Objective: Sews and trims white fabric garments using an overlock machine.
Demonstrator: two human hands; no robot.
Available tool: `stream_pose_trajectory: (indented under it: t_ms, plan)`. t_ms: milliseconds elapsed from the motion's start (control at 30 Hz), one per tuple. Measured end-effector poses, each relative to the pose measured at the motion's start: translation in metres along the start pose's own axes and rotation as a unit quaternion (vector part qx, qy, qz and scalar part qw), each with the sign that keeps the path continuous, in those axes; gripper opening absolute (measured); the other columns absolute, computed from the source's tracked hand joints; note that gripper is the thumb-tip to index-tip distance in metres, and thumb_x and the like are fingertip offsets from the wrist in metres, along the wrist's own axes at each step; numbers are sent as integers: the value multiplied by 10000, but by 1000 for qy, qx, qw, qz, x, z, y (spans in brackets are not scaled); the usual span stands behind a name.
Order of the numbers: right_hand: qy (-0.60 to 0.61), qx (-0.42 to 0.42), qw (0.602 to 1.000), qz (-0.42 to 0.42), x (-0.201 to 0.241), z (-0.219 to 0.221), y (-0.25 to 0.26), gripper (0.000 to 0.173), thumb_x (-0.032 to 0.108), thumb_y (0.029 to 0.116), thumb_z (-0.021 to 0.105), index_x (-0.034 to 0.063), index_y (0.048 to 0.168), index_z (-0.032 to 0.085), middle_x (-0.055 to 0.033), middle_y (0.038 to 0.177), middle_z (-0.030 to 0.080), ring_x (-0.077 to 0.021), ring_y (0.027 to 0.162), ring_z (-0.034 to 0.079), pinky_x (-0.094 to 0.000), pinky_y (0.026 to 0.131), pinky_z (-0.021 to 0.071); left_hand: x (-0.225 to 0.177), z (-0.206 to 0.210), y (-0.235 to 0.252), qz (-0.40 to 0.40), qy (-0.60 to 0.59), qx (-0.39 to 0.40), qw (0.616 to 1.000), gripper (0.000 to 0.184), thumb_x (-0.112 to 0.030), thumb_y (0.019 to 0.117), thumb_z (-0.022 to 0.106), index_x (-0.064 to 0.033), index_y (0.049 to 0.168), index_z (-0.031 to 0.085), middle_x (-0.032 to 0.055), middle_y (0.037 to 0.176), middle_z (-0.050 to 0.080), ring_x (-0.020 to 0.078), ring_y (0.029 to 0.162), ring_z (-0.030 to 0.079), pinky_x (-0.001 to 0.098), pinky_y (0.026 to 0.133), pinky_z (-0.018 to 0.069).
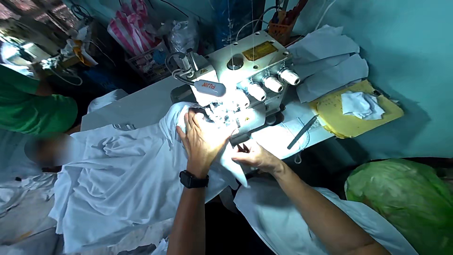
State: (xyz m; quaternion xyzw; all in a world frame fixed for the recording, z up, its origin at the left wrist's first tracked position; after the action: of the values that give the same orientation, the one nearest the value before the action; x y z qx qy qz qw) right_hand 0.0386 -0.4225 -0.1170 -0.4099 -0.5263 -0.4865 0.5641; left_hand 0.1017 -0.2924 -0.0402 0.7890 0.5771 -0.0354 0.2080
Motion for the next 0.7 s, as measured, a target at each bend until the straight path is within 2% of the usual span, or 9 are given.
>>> stream_pose_trajectory:
  t_ms: [100,200,267,333,400,467,533,600,700]
  plan:
    - [-175,-150,967,-111,-9,-34,-5,181,155,897,698,11,788,709,26,655,600,35,595,510,-153,583,440,2,-3,1,27,-22,-2,999,942,-703,810,684,54,1349,531,279,1494,465,440,1446,389,721,1152,208]
    - [-141,-239,947,-161,-23,-56,-8,166,112,911,690,58,755,665,63,619,577,39,546,520,-144,535,456,5,-25,-7,57,-146,-9,988,678,-364,901,758,35,1377,485,243,1360,576,355,1279,561,598,1125,360]
    - [-104,-241,954,-145,-25,-57,-7,181,92,918,679,93,741,637,84,596,563,36,517,511,-148,511,452,0,-48,-27,116,-173,-64,976,412,-160,924,680,71,1250,581,238,1370,587,303,1272,588,459,1065,482]
    - [-106,-233,958,-133,-22,-56,-7,189,86,926,677,91,743,632,82,590,550,37,500,493,-143,492,436,-8,-54,-58,180,-138,-83,971,256,-193,935,667,25,1068,680,198,1187,684,258,1029,686,386,814,566]
    - [-121,-228,957,-134,-19,-54,-8,182,97,939,673,85,761,638,77,602,551,38,501,489,-136,485,429,-10,-27,-83,201,-92,8,975,295,-313,940,678,-40,1039,730,131,1140,719,220,797,706,375,613,570]
    - [-127,-225,958,-124,-18,-54,-11,170,106,952,667,91,784,640,72,613,552,32,504,488,-139,481,423,9,3,-101,192,-76,88,974,314,-317,981,642,-18,975,739,142,1013,718,269,809,716,425,669,594]
    - [-124,-220,960,-122,-17,-54,-13,163,104,952,666,101,793,631,74,622,551,35,506,486,-132,479,421,32,-4,-116,190,-173,68,964,279,-228,983,631,-12,828,718,99,810,705,177,783,691,314,726,572]
    - [-123,-215,960,-129,-16,-55,-16,153,110,954,660,109,804,626,81,632,551,44,507,484,-119,478,417,56,-28,-133,163,-267,66,948,295,-235,981,623,-15,808,715,72,823,727,90,851,699,244,809,571]
    - [-120,-210,960,-141,-13,-52,-19,53,115,952,628,69,950,655,61,647,551,28,495,475,-124,469,411,102,-40,-160,68,-196,133,969,353,-391,946,673,-66,855,779,88,1032,765,144,956,729,332,828,593]
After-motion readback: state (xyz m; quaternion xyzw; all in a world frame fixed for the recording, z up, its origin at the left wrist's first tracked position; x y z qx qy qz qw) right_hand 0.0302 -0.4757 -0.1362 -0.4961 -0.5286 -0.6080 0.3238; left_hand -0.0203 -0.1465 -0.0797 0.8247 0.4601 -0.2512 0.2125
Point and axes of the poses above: each hand's wrist, its own y-axis towards the middle knuckle, its own z-axis out of the palm, x = y × z, the point moved 8 cm from there along y, towards the middle knuckle
